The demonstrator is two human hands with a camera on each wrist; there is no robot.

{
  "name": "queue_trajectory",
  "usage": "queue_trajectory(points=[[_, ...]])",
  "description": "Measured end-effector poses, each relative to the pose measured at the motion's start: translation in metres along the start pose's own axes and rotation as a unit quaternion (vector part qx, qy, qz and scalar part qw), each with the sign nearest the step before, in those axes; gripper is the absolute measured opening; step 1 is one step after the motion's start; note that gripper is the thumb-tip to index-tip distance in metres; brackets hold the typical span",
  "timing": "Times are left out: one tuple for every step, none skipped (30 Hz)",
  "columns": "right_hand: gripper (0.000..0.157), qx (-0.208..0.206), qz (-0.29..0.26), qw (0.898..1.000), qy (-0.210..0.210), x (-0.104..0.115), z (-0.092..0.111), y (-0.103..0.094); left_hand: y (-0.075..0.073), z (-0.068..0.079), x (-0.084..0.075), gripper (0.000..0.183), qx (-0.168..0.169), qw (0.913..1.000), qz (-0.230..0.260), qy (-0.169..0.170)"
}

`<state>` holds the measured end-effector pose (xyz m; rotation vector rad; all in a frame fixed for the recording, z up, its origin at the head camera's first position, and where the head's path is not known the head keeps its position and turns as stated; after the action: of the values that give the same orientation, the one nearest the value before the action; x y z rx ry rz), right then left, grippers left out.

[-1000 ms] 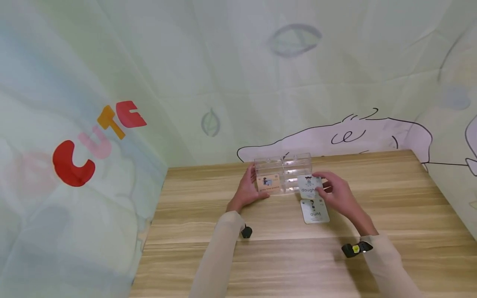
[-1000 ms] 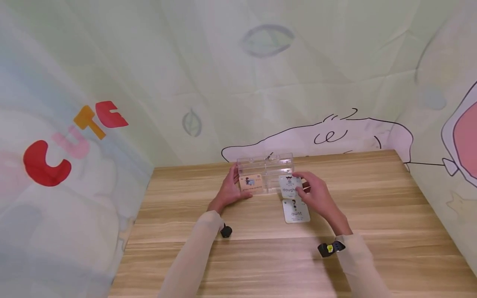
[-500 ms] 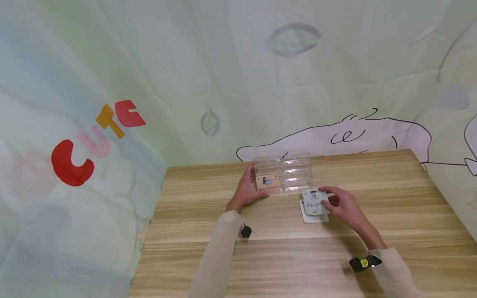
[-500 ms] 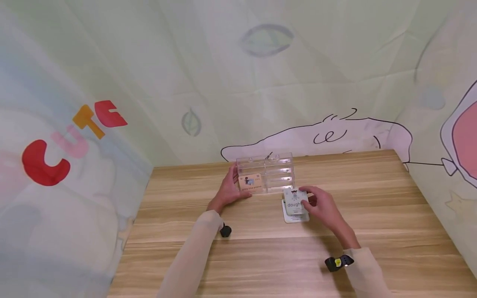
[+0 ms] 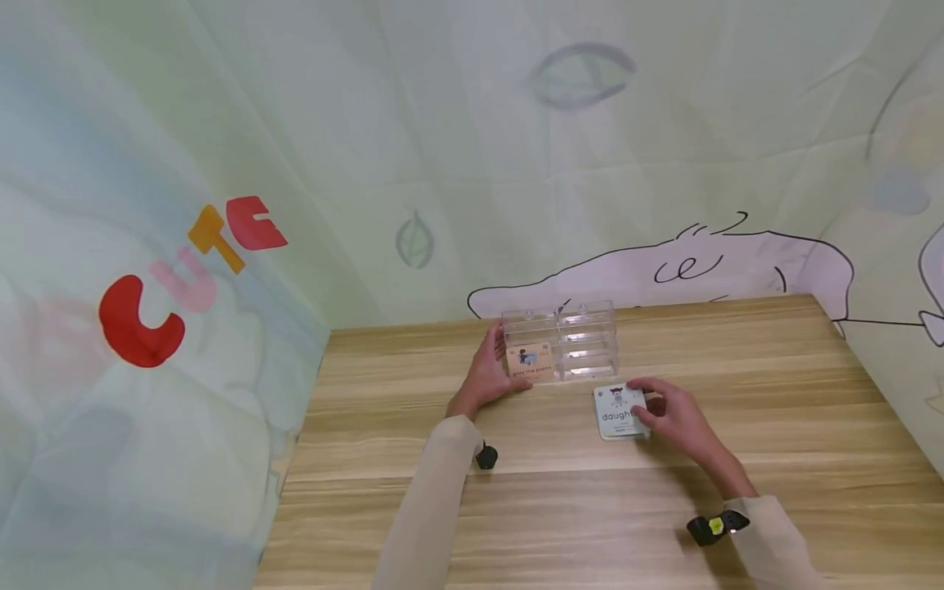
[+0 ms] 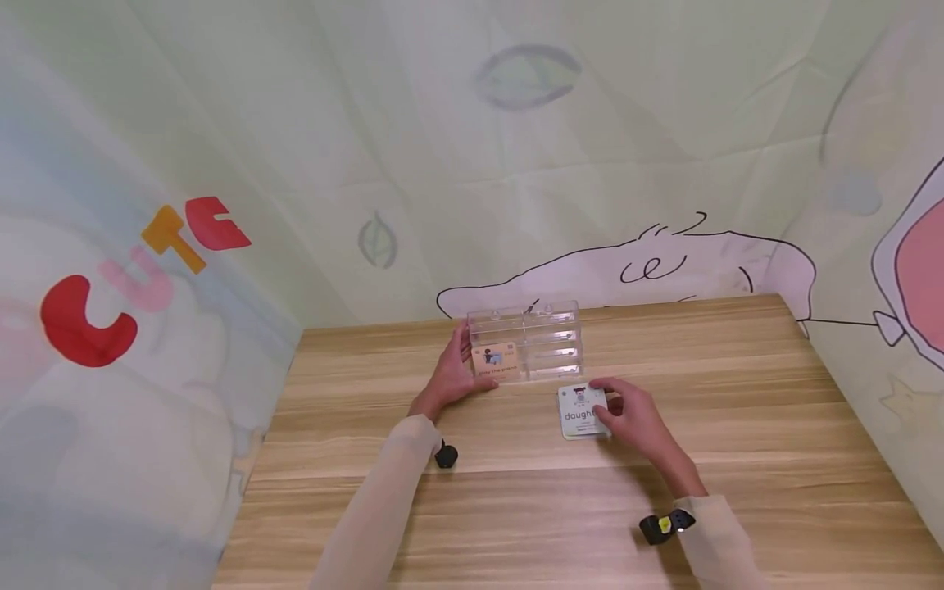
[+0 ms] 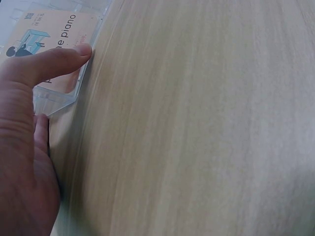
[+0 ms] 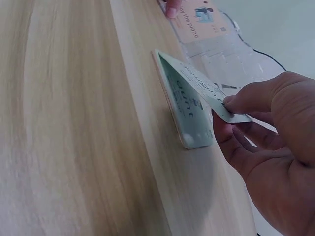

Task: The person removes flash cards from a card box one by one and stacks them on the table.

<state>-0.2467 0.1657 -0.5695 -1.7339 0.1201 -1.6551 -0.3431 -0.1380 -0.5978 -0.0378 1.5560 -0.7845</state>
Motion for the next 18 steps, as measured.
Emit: queue_trajectory(points=[[0.043, 0.001, 0.003, 1.0, -0.002, -0.0008, -0.0003, 0.0005, 0.0001, 0.0003, -0.0003, 0.127, 0.0, 1.0, 0.0, 0.001], [0.043, 0.002, 0.008, 1.0, -0.004, -0.0012, -0.0005, 0.0011, 0.0002, 0.0005, -0.0005, 0.127, 0.0, 1.0, 0.001, 0.001], [0.042, 0.004, 0.013, 1.0, -0.007, -0.0015, -0.0007, 0.0017, 0.0004, 0.0008, -0.0007, 0.127, 0.001, 1.0, 0.001, 0.001], [0.042, 0.006, 0.019, 1.0, -0.009, -0.0018, -0.001, 0.0025, 0.0004, 0.0009, -0.0008, 0.127, 0.002, 1.0, 0.001, 0.001], [0.042, 0.008, 0.022, 1.0, -0.011, -0.0021, -0.0012, 0.0033, 0.0005, 0.0011, -0.001, 0.126, 0.002, 1.0, 0.001, 0.001], [0.041, 0.01, 0.028, 0.999, -0.012, -0.0025, -0.0014, 0.0042, 0.0005, 0.0011, -0.0012, 0.126, 0.003, 1.0, 0.001, 0.001], [0.041, 0.01, 0.035, 0.999, -0.012, -0.0029, -0.0016, 0.0048, 0.0004, 0.0012, -0.0015, 0.126, 0.003, 1.0, 0.001, 0.001], [0.041, 0.01, 0.041, 0.999, -0.012, -0.0032, -0.0016, 0.0055, 0.0004, 0.0012, -0.0016, 0.126, 0.004, 1.0, 0.0, 0.001], [0.041, 0.01, 0.047, 0.999, -0.011, -0.0036, -0.0017, 0.0061, 0.0005, 0.0012, -0.0017, 0.125, 0.004, 1.0, 0.0, 0.001], [0.041, 0.01, 0.053, 0.999, -0.01, -0.0037, -0.0015, 0.0066, 0.0003, 0.0013, -0.002, 0.125, 0.004, 1.0, -0.001, 0.001], [0.041, 0.009, 0.058, 0.998, -0.008, -0.0039, -0.0013, 0.0068, 0.0003, 0.0013, -0.0022, 0.125, 0.004, 1.0, 0.0, 0.002], [0.041, 0.007, 0.064, 0.998, -0.006, -0.0038, -0.0011, 0.0068, 0.0002, 0.0012, -0.0022, 0.125, 0.004, 1.0, 0.0, 0.004], [0.041, 0.005, 0.07, 0.998, -0.005, -0.0034, -0.0008, 0.0068, 0.0003, 0.0011, -0.0023, 0.125, 0.003, 1.0, 0.001, 0.005], [0.041, 0.003, 0.075, 0.997, -0.003, -0.0029, -0.0004, 0.0069, 0.0002, 0.001, -0.0021, 0.126, 0.003, 1.0, 0.0, 0.004], [0.041, 0.001, 0.082, 0.997, -0.002, -0.0024, -0.0001, 0.0068, 0.0003, 0.0009, -0.0016, 0.126, 0.003, 1.0, 0.0, 0.002], [0.041, 0.0, 0.088, 0.996, -0.001, -0.0019, 0.0001, 0.0066, 0.0003, 0.0006, -0.0011, 0.126, 0.002, 1.0, -0.001, 0.0], [0.04, -0.002, 0.094, 0.996, 0.001, -0.0015, 0.0003, 0.0065, 0.0005, 0.0003, -0.0005, 0.127, 0.002, 1.0, -0.002, -0.002], [0.04, -0.003, 0.1, 0.995, 0.001, -0.001, 0.0005, 0.0064, 0.0007, 0.0, 0.0002, 0.127, 0.002, 1.0, -0.003, -0.004]])
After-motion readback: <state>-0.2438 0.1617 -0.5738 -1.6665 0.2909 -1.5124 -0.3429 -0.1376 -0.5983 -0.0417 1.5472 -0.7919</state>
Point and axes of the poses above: each hand's wrist, its own z-axis away from the middle knuckle, its own y-axis out of the palm, x = y × z, the point moved 8 cm from there along -z, towards the middle knuckle, and after that the axes turned 13 degrees about x, right-handed, at the moved point
